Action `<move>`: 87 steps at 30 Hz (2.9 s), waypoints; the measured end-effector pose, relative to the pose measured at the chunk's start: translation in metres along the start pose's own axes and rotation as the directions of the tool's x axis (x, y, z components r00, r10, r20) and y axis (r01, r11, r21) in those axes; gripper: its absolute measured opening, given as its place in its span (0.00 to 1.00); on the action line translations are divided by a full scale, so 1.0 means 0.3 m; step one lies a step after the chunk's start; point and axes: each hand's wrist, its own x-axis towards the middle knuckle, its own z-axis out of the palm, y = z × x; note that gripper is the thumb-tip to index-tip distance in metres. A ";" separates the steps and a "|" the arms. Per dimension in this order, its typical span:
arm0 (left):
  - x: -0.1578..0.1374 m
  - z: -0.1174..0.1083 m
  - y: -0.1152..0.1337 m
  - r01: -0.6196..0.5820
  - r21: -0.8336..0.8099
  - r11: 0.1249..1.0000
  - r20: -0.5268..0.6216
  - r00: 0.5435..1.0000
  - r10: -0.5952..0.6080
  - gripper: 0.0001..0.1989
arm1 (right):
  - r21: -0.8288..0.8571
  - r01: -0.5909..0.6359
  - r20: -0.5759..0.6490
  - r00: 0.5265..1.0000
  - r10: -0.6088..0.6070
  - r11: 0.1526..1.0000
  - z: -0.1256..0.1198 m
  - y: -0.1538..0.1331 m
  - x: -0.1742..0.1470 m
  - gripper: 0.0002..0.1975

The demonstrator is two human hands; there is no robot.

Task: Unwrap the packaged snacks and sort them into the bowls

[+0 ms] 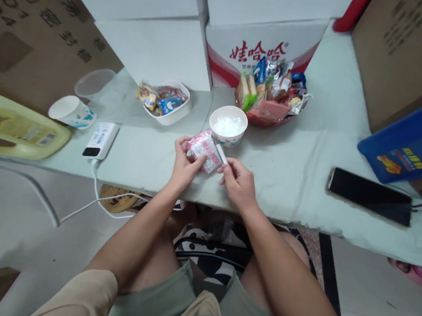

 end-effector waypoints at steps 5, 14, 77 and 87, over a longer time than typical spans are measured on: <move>0.000 -0.001 0.006 0.008 -0.089 0.996 0.013 1.000 -0.007 0.26 | -0.129 -0.008 0.029 0.999 0.012 0.992 0.038 -0.019 0.016 0.16; 0.068 -0.123 0.023 0.129 -0.347 0.929 -0.209 0.955 -0.211 0.28 | -0.608 -0.016 -0.048 0.999 -0.017 0.794 -0.109 0.017 0.008 0.16; -0.086 -0.167 0.075 0.207 0.338 0.918 0.192 0.940 -0.283 0.14 | -0.519 0.247 0.308 0.947 -0.091 0.818 -0.029 -0.019 -0.037 0.07; -0.080 -0.089 0.072 -0.063 0.428 0.902 0.336 0.937 -0.093 0.10 | -0.594 0.063 0.080 0.997 -0.019 0.802 -0.173 0.009 -0.080 0.26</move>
